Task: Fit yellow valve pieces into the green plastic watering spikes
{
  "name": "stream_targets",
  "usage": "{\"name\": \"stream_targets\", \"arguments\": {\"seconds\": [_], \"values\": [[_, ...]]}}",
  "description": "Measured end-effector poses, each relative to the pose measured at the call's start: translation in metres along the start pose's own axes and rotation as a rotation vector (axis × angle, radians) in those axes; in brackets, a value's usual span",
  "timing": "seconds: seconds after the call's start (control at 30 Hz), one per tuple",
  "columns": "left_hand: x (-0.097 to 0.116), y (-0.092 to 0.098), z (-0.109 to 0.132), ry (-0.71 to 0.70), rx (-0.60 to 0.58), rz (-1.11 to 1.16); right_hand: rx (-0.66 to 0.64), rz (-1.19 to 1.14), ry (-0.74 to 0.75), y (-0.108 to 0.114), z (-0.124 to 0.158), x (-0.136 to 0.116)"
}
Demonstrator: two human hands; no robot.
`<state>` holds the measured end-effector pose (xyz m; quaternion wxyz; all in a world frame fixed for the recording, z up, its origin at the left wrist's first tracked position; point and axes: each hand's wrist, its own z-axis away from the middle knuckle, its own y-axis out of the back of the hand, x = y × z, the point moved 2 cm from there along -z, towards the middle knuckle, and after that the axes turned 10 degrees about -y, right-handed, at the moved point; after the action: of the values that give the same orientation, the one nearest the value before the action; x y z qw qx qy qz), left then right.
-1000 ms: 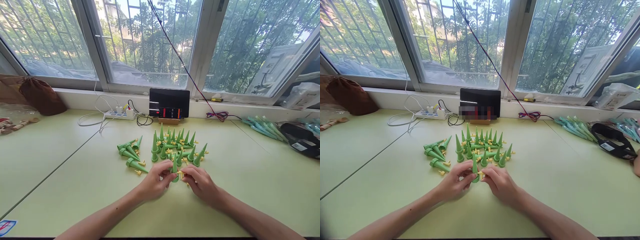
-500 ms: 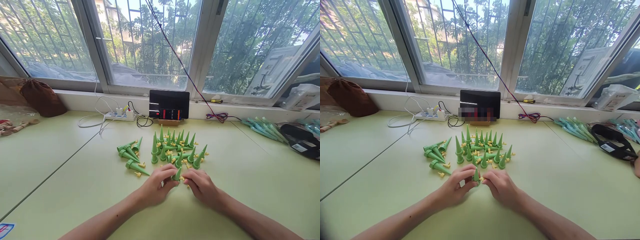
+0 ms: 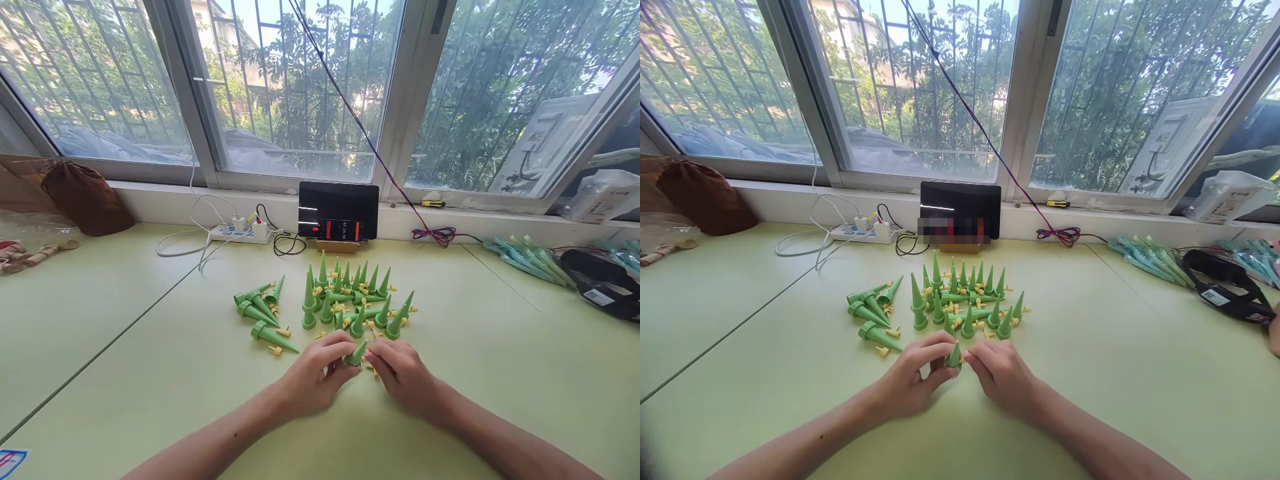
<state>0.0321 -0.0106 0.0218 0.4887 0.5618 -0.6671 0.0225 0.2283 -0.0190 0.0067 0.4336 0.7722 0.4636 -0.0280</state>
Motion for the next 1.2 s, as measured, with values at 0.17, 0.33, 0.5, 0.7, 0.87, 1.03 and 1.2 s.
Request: {"name": "stream_targets", "arguments": {"seconds": [0.17, 0.33, 0.5, 0.7, 0.87, 1.03, 1.2], "values": [[0.0009, 0.0027, -0.0034, 0.088, 0.079, 0.103, 0.040, -0.069, -0.014, -0.0008, -0.0005, 0.0030], [-0.0020, 0.0044, -0.0049, 0.193, 0.116, 0.269, 0.054, -0.119, 0.019, -0.0014, -0.0015, 0.0037], [-0.0030, 0.0051, -0.0051, 0.242, 0.099, 0.346, 0.035, -0.069, 0.089, -0.0002, -0.0046, 0.0010], [-0.0019, 0.0058, -0.0048, 0.232, 0.110, 0.268, 0.028, -0.053, 0.115, -0.0012, -0.0041, 0.0020], [-0.0018, 0.0054, -0.0053, 0.227, 0.127, 0.252, 0.034, -0.031, 0.088, -0.0034, -0.0018, 0.0034], [-0.0035, 0.0043, -0.0044, 0.201, 0.113, 0.182, -0.016, -0.048, 0.043, -0.0045, -0.0002, 0.0034], [-0.0027, 0.0044, -0.0019, 0.103, 0.072, 0.024, -0.078, -0.019, 0.008, -0.0050, 0.0006, 0.0033]]}}
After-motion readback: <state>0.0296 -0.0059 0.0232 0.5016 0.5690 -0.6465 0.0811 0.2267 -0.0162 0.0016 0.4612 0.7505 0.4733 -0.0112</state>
